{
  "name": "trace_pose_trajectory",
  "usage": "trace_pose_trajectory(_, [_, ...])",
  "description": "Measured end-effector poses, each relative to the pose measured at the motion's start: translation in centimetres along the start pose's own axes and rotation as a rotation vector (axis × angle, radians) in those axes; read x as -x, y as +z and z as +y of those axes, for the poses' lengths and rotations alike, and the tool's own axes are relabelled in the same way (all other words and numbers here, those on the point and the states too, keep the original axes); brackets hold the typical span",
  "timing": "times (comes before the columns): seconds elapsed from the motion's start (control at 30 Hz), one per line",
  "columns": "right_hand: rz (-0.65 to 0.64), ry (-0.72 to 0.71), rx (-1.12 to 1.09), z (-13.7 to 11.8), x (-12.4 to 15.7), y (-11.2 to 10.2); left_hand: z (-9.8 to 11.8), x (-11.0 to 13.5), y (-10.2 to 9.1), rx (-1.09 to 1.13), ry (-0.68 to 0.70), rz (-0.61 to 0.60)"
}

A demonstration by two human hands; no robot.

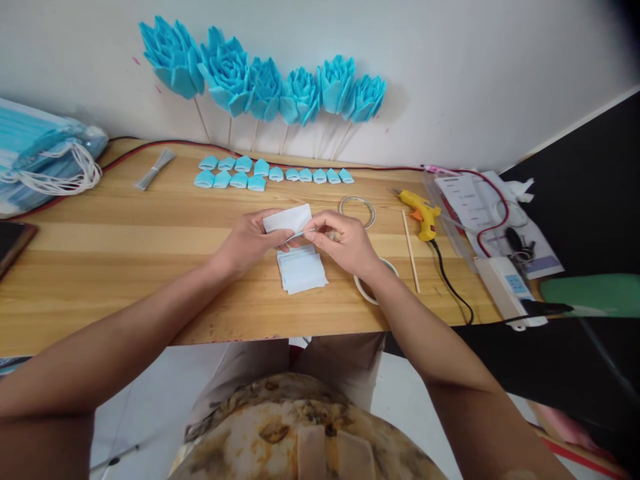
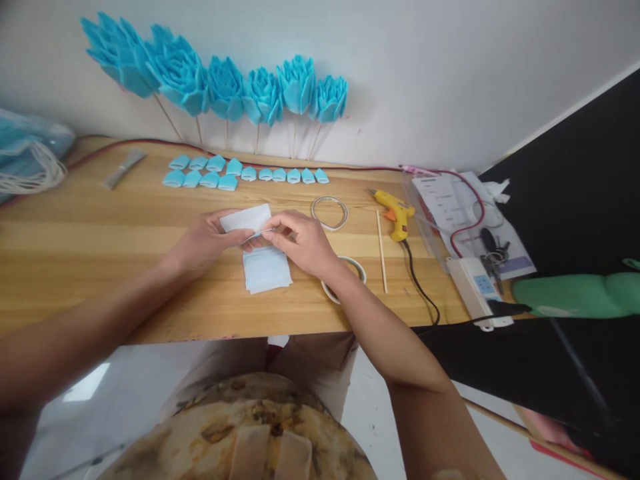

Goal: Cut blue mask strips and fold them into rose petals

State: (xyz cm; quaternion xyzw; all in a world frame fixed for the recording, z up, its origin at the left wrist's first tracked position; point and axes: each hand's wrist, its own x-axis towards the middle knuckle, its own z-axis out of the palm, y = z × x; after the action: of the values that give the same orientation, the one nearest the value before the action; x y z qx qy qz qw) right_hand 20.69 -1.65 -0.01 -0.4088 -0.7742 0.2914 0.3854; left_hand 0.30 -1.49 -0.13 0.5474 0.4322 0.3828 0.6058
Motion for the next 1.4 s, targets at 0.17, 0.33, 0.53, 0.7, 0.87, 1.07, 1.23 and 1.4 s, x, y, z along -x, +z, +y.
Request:
trace_pose_trajectory(0.17, [0.048, 0.072, -0.06, -0.01, 0.09, 0.37, -0.18, 0.07, 0.1, -0.043, 0.018, 0.007])
trace_pose_trajectory(0.33, [0.063, 0.128, -0.094, 0.05, 0.08, 0.73, -0.22, 0.05, 0.07, -0.048, 0.032, 0.003])
trace_pose_trajectory(0.53, [0.088, 0.125, -0.12, -0.06, 0.06, 0.67, -0.1, 0.15, 0.11, 0.006, 0.061, -0.036])
trace_pose_trajectory(0.7, [0.076, 0.14, -0.103, -0.07, 0.11, 0.6, 0.07, 0.25, 0.19, -0.028, 0.029, -0.011])
trace_pose_trajectory(0.87, [0.073, 0.139, -0.095, 0.04, 0.16, 0.64, -0.17, 0.2, 0.24, -0.036, 0.018, 0.002])
trace_pose_trajectory(1.07, [0.074, 0.129, -0.111, -0.16, 0.13, 0.69, -0.19, 0.16, 0.33, -0.021, 0.014, 0.015])
trace_pose_trajectory(1.23, [0.064, 0.137, -0.15, -0.08, 0.17, 0.79, -0.24, 0.08, 0.27, -0.06, 0.025, 0.033])
trace_pose_trajectory(1.4, [0.003, 0.174, -0.232, 0.05, 0.27, 0.76, -0.38, 0.14, 0.24, -0.117, 0.073, 0.035])
